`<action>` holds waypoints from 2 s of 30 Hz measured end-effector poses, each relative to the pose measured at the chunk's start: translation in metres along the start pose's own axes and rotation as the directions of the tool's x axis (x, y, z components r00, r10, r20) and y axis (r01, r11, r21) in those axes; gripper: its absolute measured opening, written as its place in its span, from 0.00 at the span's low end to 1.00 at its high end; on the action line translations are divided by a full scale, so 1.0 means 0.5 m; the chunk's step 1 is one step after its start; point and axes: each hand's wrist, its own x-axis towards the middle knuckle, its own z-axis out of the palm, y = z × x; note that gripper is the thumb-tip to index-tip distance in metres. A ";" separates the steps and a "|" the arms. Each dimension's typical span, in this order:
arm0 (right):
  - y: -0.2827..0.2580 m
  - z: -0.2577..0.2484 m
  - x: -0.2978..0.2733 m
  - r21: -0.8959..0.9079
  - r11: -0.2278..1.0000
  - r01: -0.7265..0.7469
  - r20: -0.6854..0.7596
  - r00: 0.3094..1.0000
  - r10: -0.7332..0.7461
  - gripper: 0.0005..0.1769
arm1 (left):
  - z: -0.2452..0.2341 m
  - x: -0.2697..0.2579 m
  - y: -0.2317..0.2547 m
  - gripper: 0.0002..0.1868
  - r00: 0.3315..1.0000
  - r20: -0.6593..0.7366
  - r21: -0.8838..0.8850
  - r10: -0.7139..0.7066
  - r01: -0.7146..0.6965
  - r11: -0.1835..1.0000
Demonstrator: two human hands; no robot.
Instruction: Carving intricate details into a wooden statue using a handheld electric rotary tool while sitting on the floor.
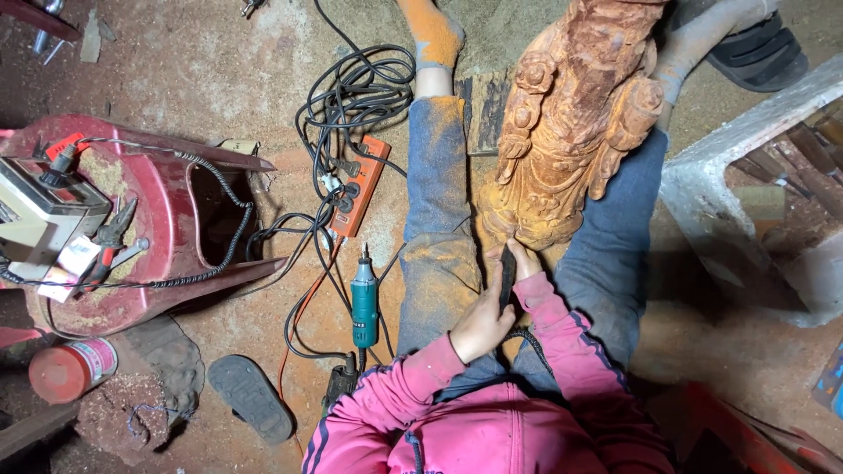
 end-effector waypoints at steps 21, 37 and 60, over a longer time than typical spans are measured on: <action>0.066 0.067 0.075 0.464 0.879 -0.114 0.028 0.993 0.114 0.30 | -0.219 0.103 -0.085 0.28 0.985 0.064 0.375 0.162 -0.174 0.910; 0.032 0.080 0.048 0.447 0.891 -0.081 0.043 0.997 0.069 0.31 | -0.268 0.118 -0.088 0.27 0.971 0.130 0.433 0.201 -0.238 0.869; -0.029 0.070 0.000 0.412 0.902 -0.128 0.118 0.989 0.087 0.35 | -0.230 0.114 -0.100 0.28 0.971 0.115 0.479 0.208 -0.238 0.845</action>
